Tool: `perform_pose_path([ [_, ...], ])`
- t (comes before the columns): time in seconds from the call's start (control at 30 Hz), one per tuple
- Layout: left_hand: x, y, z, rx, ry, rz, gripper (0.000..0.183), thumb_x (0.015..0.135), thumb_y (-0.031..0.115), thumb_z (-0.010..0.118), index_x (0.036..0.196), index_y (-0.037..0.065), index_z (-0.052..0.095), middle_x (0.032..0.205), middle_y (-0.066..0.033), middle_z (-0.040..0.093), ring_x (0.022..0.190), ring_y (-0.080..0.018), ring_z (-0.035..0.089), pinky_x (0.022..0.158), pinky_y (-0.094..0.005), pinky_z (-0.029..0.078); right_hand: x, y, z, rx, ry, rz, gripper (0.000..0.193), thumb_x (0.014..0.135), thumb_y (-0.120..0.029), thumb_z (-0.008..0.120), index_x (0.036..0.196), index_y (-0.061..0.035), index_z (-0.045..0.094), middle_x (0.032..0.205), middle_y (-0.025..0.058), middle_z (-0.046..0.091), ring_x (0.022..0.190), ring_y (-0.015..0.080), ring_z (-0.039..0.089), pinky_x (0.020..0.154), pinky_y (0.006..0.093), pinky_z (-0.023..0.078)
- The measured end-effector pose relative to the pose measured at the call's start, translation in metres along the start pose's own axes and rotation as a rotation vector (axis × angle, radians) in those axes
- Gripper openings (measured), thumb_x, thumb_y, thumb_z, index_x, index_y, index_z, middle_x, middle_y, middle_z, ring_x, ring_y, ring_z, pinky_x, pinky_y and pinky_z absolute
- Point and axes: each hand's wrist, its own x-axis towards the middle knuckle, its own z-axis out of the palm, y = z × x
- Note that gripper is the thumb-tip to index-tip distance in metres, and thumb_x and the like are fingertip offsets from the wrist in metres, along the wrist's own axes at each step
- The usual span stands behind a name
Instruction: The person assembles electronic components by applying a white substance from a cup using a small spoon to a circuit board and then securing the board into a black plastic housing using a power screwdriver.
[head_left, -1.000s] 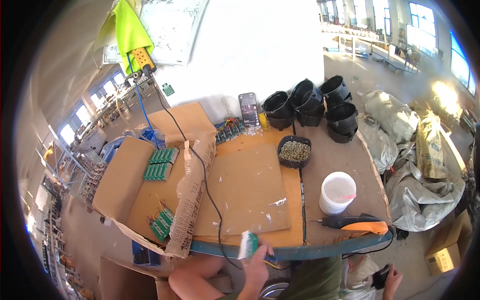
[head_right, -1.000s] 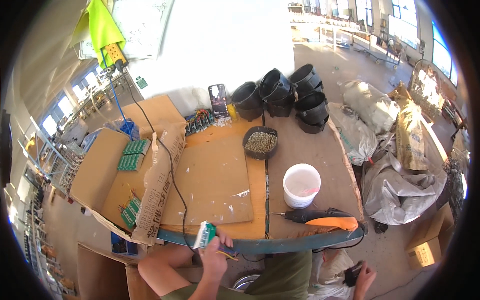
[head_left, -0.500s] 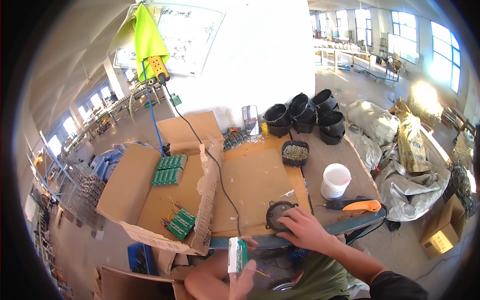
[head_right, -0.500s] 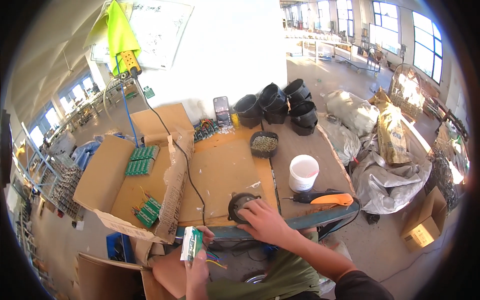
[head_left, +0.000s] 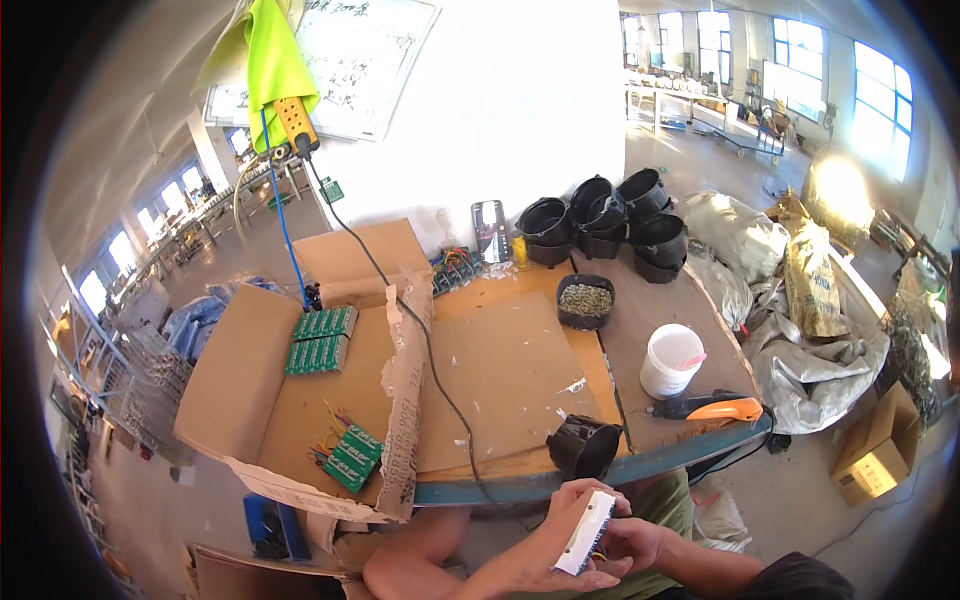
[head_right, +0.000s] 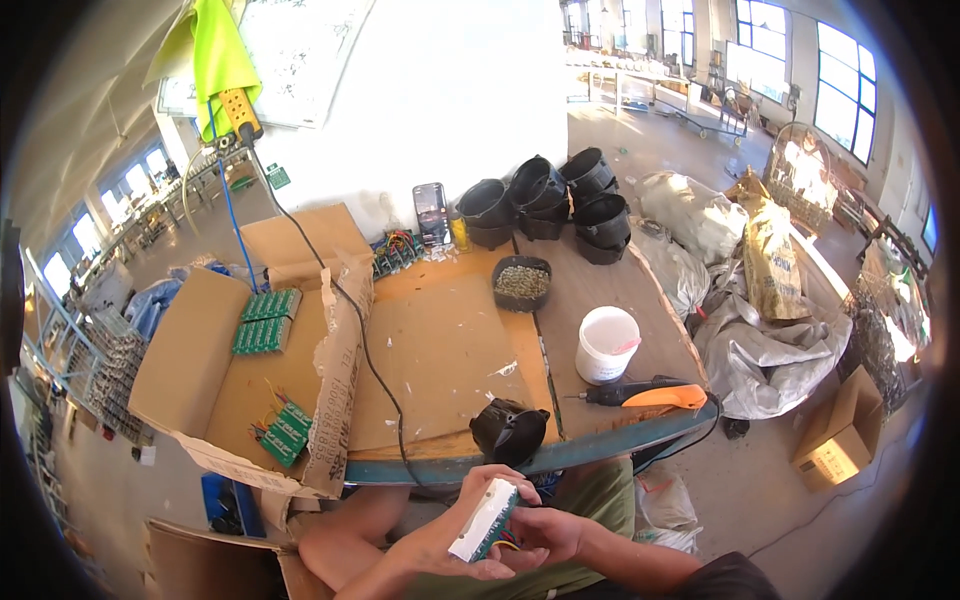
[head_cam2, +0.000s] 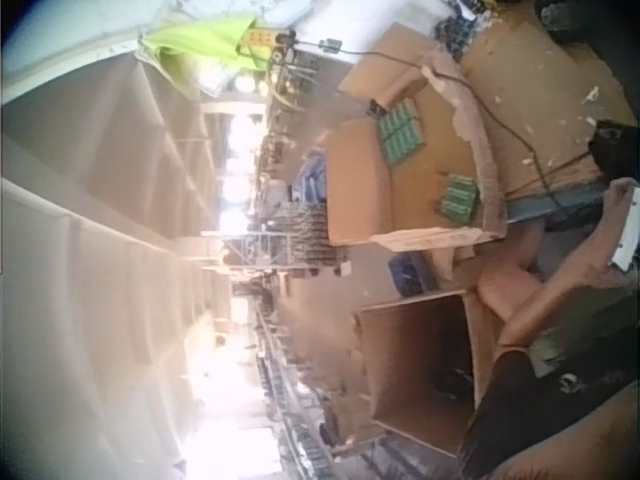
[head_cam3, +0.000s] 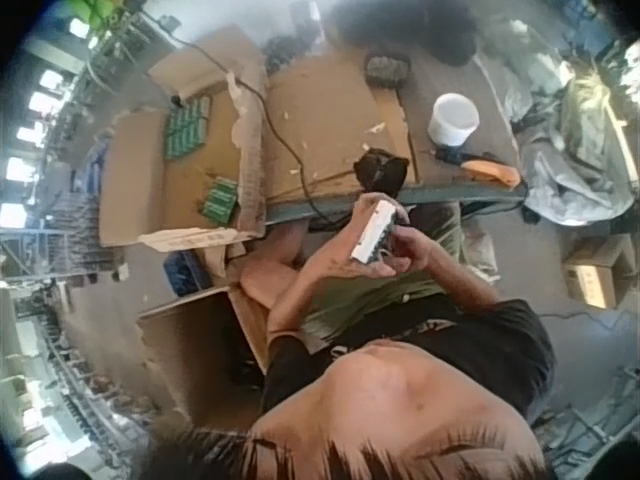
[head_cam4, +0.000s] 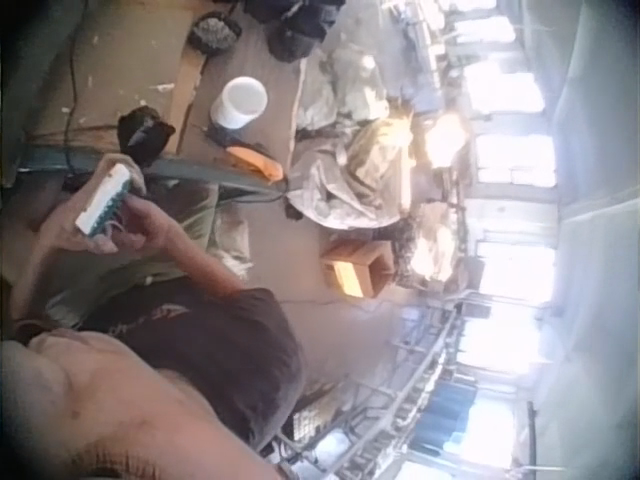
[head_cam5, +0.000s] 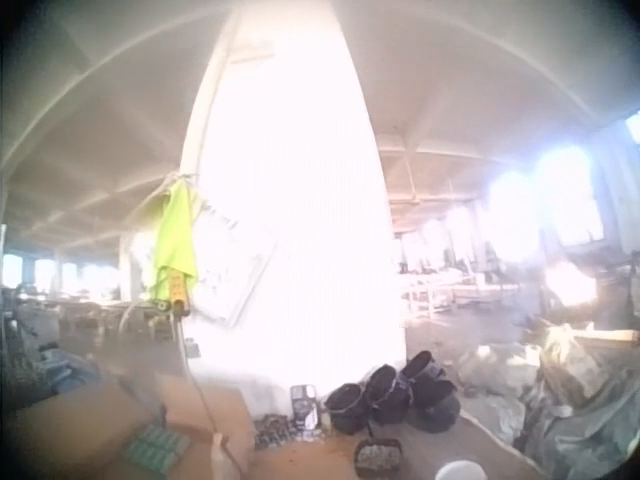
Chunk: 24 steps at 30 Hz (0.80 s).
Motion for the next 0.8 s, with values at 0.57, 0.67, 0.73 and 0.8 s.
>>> perform_pose_path([
  [0.57, -0.011, -0.024, -0.049, 0.357, 0.269, -0.193, 0.118, 0.054, 0.043, 0.097, 0.147, 0.003, 0.036, 0.139, -0.0192, 0.043, 0.13, -0.0344, 0.041, 0.11, -0.0445, 0.034, -0.017, -0.059, 0.038, 0.13, -0.131, -0.262, 0.023, 0.088, -0.03, 0.059, 0.076, -0.0139, 0.048, 0.066, -0.0071, 0.037, 0.057, 0.0067, 0.034, 0.048, 0.0209, 0.026],
  [0.67, 0.015, -0.045, -0.052, 0.645, 0.271, -0.153, 0.112, 0.057, 0.035, 0.097, 0.146, 0.003, 0.037, 0.142, -0.0195, 0.043, 0.133, -0.0352, 0.041, 0.112, -0.0453, 0.034, -0.036, -0.086, 0.038, -0.018, 0.024, -0.57, 0.026, 0.089, -0.028, 0.06, 0.074, -0.0091, 0.05, 0.066, -0.004, 0.038, 0.055, 0.0076, 0.031, 0.047, 0.0213, 0.026],
  [0.73, 0.035, -0.063, -0.052, 0.721, 0.229, -0.086, 0.107, 0.059, 0.03, 0.095, 0.146, 0.003, 0.037, 0.142, -0.0197, 0.044, 0.135, -0.0365, 0.04, 0.113, -0.0457, 0.033, -0.041, -0.1, 0.041, -0.12, 0.108, -0.711, 0.026, 0.091, -0.026, 0.058, 0.074, -0.0091, 0.048, 0.065, -0.0033, 0.039, 0.054, 0.0073, 0.031, 0.047, 0.0218, 0.025],
  [0.8, 0.051, -0.083, -0.049, 0.637, 0.222, -0.056, 0.103, 0.061, 0.027, 0.093, 0.145, 0.003, 0.038, 0.141, -0.0199, 0.045, 0.136, -0.0383, 0.038, 0.113, -0.0467, 0.032, -0.049, -0.108, 0.036, -0.252, 0.147, -0.854, 0.027, 0.095, -0.024, 0.056, 0.074, -0.008, 0.049, 0.066, -0.0024, 0.043, 0.053, 0.0064, 0.033, 0.047, 0.0217, 0.027],
])
